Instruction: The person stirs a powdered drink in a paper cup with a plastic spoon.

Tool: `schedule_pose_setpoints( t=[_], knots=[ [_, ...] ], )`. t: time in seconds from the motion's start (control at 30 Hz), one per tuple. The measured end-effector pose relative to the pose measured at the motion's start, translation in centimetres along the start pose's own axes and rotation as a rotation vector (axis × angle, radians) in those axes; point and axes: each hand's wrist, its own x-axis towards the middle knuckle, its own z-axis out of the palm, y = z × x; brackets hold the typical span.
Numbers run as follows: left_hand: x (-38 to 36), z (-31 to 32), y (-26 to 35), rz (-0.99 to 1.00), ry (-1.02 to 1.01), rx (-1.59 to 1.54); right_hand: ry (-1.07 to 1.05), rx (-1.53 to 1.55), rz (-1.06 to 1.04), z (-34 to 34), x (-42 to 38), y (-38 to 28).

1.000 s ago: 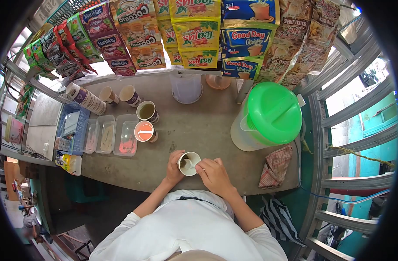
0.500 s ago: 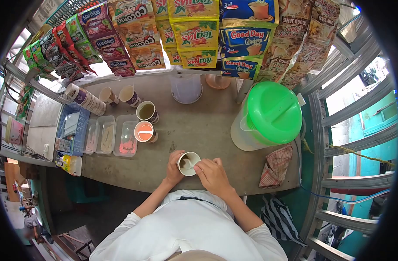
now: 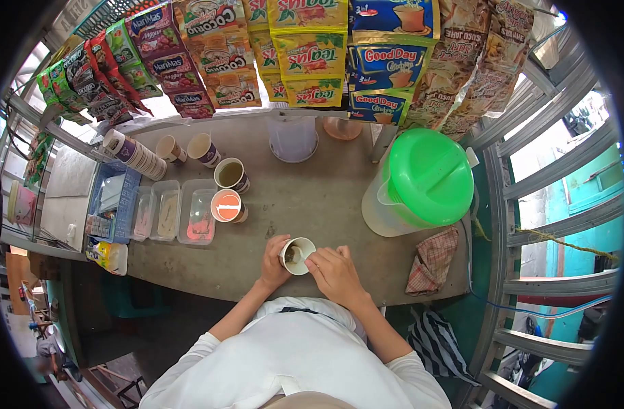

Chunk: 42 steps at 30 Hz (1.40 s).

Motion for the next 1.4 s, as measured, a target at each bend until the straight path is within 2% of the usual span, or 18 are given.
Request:
schedule_pose_setpoints(
  t=[0.5,1.4],
  knots=[
    [0.1,-0.2,0.0,-0.001,-0.03,0.038,0.023,0.009,0.023,0.2,0.0,0.0],
    [-0.3,-0.3,0.1,0.063,0.017,0.068,0.069,-0.071,-0.055,-0.4,-1.2,-1.1]
  ],
)
